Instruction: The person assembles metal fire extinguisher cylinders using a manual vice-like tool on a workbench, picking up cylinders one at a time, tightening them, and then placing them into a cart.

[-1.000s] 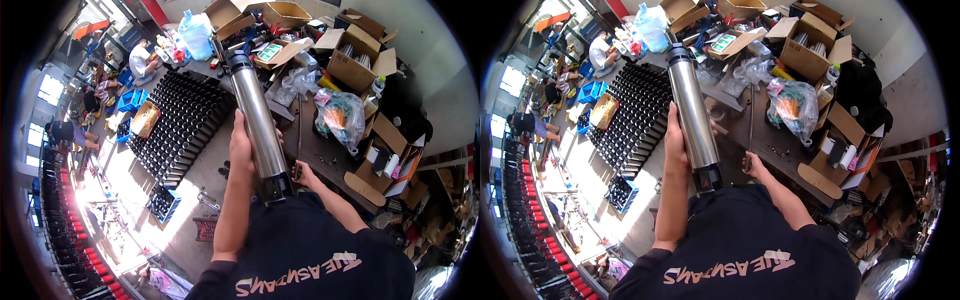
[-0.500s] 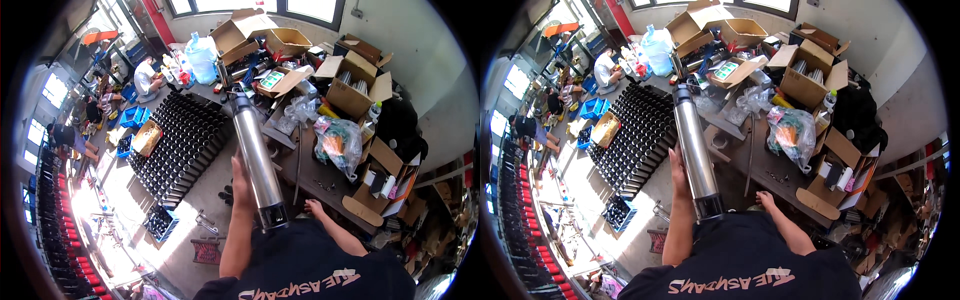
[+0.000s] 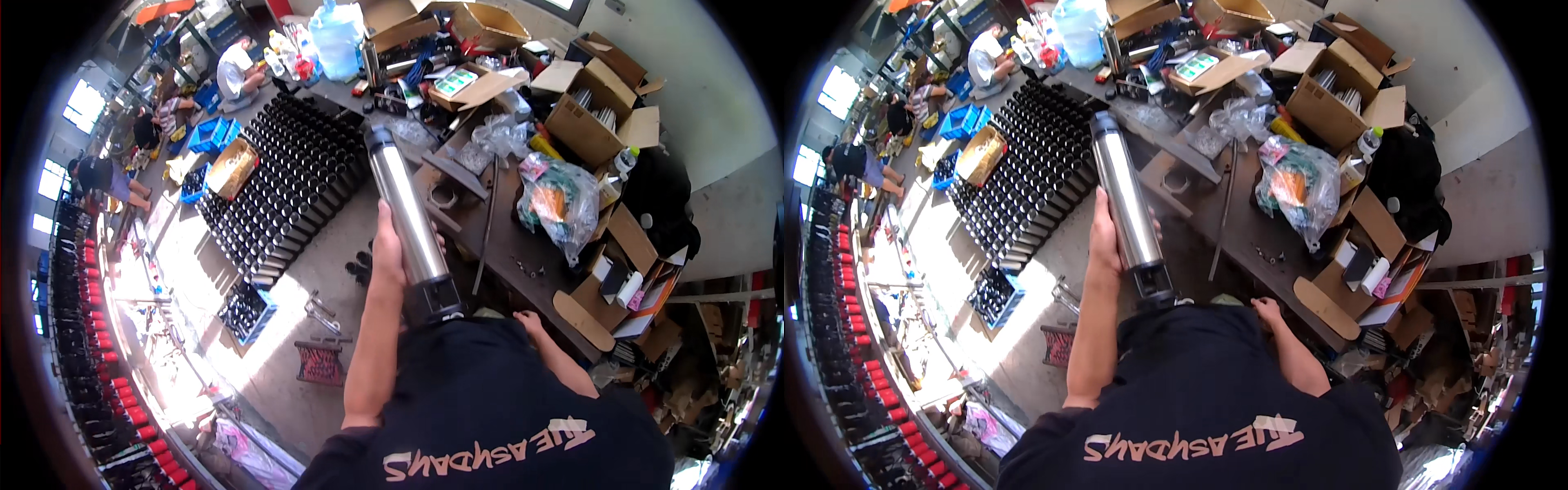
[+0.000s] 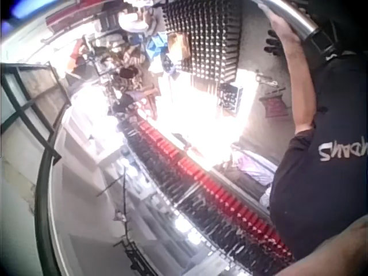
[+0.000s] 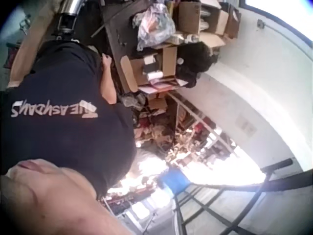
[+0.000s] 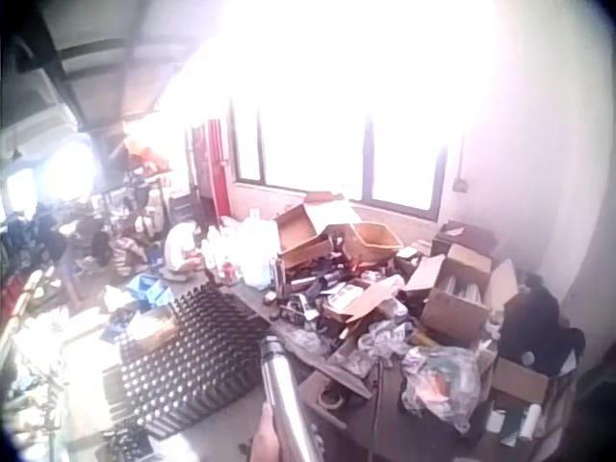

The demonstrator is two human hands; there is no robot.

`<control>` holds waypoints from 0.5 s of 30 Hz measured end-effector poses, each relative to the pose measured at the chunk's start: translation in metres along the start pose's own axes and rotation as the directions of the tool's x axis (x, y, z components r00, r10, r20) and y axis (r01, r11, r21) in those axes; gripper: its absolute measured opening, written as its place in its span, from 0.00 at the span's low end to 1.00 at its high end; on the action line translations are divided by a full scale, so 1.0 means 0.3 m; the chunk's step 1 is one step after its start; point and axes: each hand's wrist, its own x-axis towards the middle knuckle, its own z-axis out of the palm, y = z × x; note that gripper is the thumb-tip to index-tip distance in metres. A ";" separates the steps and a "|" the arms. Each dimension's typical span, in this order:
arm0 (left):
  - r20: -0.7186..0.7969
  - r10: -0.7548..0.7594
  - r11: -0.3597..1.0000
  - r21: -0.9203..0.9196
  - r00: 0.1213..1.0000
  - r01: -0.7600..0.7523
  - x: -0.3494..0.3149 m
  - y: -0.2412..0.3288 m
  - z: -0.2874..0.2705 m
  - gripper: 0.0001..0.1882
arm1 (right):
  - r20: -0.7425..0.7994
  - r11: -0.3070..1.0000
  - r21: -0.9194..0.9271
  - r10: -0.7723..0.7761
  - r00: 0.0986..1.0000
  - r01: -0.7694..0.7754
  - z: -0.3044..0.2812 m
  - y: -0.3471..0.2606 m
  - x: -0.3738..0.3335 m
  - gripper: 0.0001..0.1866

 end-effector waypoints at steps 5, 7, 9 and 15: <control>0.334 0.164 0.928 -0.372 0.928 -0.031 -0.004 0.008 0.035 0.38 | 0.007 0.998 -0.047 -0.047 0.999 0.048 0.029 0.001 0.001 0.23; 0.393 0.211 0.929 -0.366 0.895 -0.058 0.012 0.016 0.056 0.39 | 0.076 0.999 -0.002 -0.038 0.996 0.038 0.031 0.009 0.025 0.24; 0.381 0.221 0.936 -0.340 0.898 -0.086 0.010 0.020 0.043 0.39 | 0.111 0.998 -0.037 -0.038 0.993 0.042 0.049 -0.012 0.006 0.28; 0.142 0.122 0.993 -0.012 0.982 -0.121 -0.019 0.054 0.079 0.41 | 0.017 0.932 -0.333 -0.149 0.989 0.146 0.049 -0.031 0.038 0.29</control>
